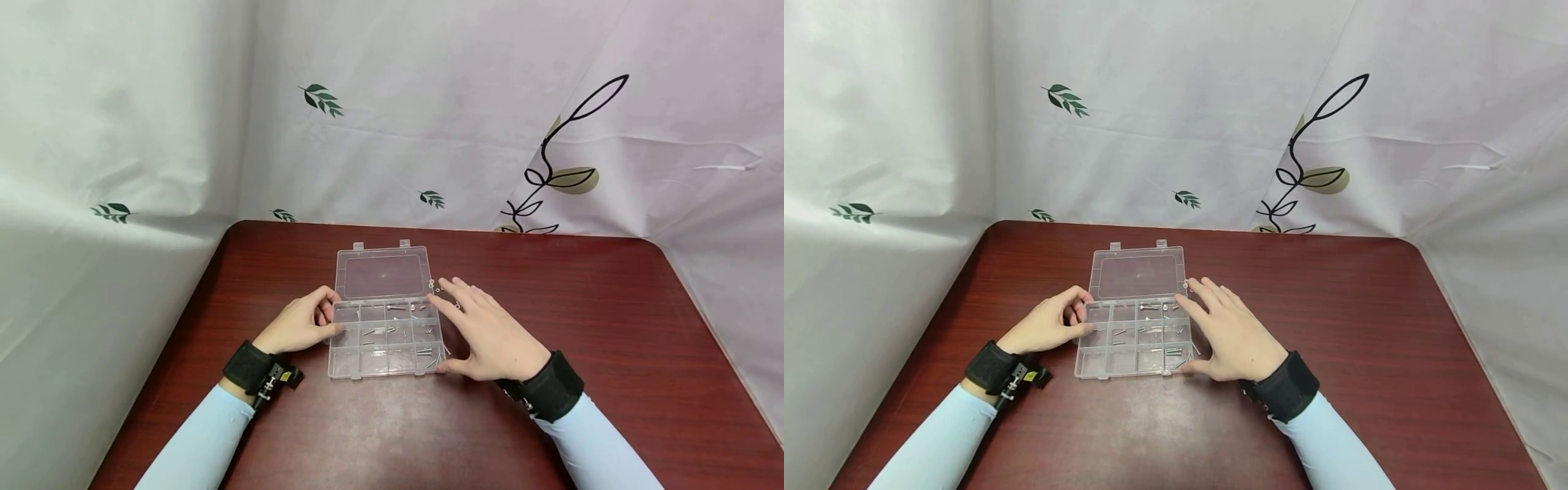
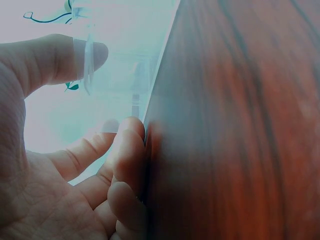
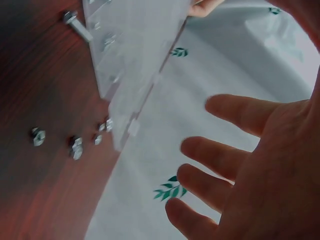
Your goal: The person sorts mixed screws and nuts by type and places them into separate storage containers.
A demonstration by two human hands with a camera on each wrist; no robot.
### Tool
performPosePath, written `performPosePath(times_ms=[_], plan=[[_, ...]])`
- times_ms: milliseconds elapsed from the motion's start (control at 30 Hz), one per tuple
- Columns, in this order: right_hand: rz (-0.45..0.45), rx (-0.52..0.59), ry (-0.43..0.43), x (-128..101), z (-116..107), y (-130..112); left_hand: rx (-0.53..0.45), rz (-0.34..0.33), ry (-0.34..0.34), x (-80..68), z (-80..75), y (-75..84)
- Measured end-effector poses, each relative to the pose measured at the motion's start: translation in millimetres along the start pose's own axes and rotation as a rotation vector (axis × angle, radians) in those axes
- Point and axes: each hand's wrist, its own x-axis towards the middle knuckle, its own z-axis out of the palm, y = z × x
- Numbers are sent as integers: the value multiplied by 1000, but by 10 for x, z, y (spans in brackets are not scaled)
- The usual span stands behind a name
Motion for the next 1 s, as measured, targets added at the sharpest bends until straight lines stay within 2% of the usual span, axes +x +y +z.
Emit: performPosePath(times_ms=[267,433,700,1000], plan=[[21,-46,11,10,129,122,0,-2,1,-4,-3,6],[30,-76,-20,28,246,109,5,-8,1,-4,0,1],[89,-42,15,49,390,70,14,-11,4,6,8,-1],[162,12,16,73,386,30,14,-15,6,7,15,-10]])
